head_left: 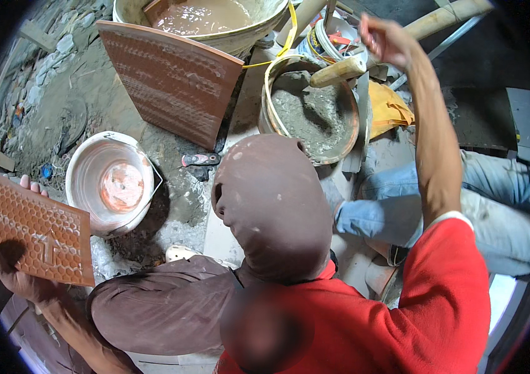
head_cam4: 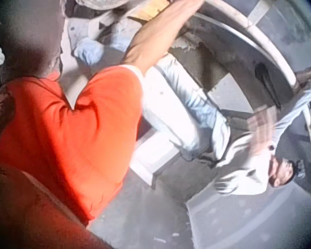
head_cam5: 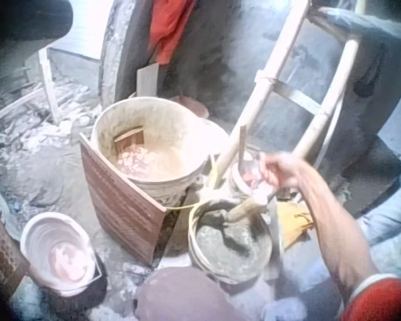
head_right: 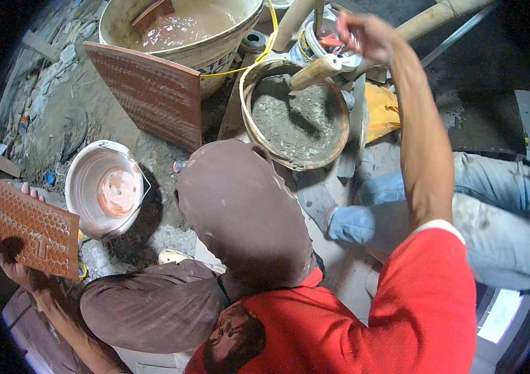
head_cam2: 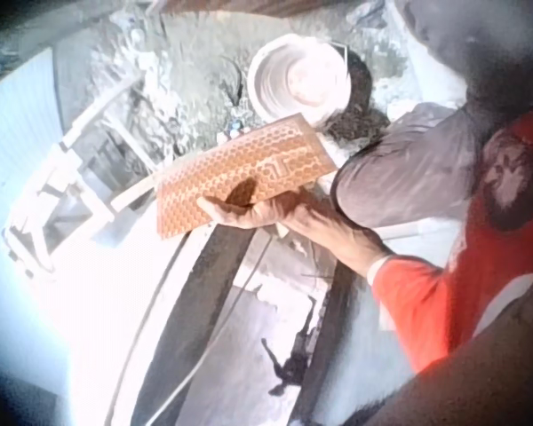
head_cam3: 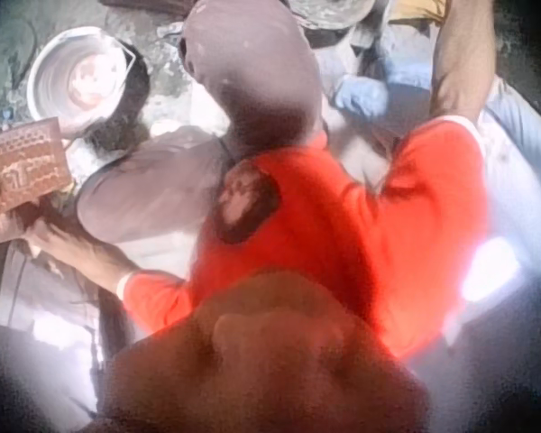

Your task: The person scoops cement from a bucket using a trowel and spreads it onto the back of a rectangular tile. They repeat this process, applying a thick layer of adhesive to the tile surface.

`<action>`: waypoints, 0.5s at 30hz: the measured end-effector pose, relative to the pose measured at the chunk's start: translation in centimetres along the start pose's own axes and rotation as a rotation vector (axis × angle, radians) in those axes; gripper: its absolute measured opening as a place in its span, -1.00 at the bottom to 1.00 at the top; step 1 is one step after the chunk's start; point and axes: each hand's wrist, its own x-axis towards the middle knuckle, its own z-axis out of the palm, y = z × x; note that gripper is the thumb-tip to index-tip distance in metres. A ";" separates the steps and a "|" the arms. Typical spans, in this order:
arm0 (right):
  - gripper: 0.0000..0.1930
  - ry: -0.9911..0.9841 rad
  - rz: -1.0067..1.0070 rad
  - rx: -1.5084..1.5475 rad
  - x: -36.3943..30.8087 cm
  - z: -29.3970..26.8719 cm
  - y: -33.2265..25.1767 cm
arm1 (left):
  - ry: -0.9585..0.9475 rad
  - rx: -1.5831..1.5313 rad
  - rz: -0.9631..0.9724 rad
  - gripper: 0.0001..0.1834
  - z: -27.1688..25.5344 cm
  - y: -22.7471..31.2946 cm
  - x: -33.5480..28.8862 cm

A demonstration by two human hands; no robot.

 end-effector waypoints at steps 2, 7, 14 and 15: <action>-0.70 0.148 0.132 -0.031 -2.6 0.7 4.5 | -0.113 -0.166 -0.093 -0.26 -0.4 0.8 0.2; -0.66 0.333 0.274 -0.070 -5.9 3.0 11.0 | -0.053 -0.145 -0.138 -0.21 -0.1 0.5 0.5; -0.75 0.392 0.154 -0.254 -5.5 2.9 15.1 | 0.025 -0.153 -0.179 -0.17 0.7 1.4 0.2; -0.75 0.423 0.145 -0.299 -5.4 3.0 15.4 | 0.041 -0.150 -0.177 -0.17 1.2 1.4 0.3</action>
